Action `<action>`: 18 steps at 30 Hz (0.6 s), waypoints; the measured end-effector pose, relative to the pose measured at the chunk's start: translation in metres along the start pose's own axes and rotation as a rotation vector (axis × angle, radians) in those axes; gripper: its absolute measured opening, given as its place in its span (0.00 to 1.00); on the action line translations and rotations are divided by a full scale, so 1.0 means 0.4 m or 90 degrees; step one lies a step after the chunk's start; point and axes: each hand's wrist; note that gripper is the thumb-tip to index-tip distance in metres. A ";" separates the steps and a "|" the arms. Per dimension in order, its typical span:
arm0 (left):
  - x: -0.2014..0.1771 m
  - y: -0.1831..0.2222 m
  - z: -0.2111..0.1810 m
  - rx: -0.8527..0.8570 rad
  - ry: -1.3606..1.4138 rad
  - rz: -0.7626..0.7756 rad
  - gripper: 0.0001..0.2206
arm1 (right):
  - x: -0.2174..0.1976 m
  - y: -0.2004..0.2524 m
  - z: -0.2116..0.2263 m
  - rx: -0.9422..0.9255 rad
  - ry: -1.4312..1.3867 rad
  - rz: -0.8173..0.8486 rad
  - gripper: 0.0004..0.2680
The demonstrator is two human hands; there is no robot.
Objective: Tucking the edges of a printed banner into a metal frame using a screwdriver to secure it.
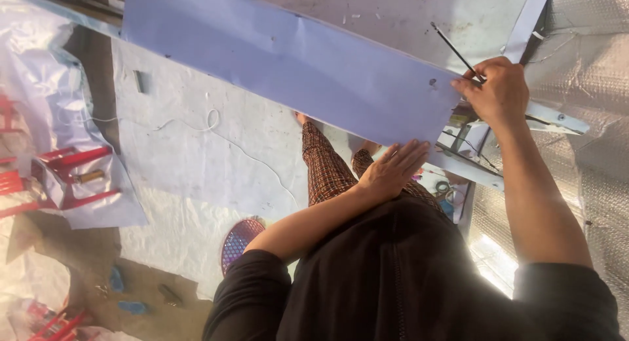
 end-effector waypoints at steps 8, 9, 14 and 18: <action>-0.056 -0.004 0.015 0.000 0.013 -0.014 0.24 | 0.010 -0.048 0.008 0.095 0.027 0.092 0.13; -0.061 -0.007 0.014 0.003 0.015 -0.026 0.24 | 0.012 -0.050 -0.001 0.090 0.049 0.097 0.13; -0.059 -0.002 0.019 0.008 0.032 -0.017 0.24 | 0.019 -0.071 -0.002 0.137 0.008 0.146 0.11; -0.025 0.008 0.016 0.011 0.058 0.022 0.27 | 0.025 -0.081 -0.011 0.160 0.010 0.158 0.11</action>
Point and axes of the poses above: each hand's wrist, its own y-axis away from the middle knuckle, its own x-axis out of the palm, z = x × y, and after that the axes turned 4 degrees about y, right-handed
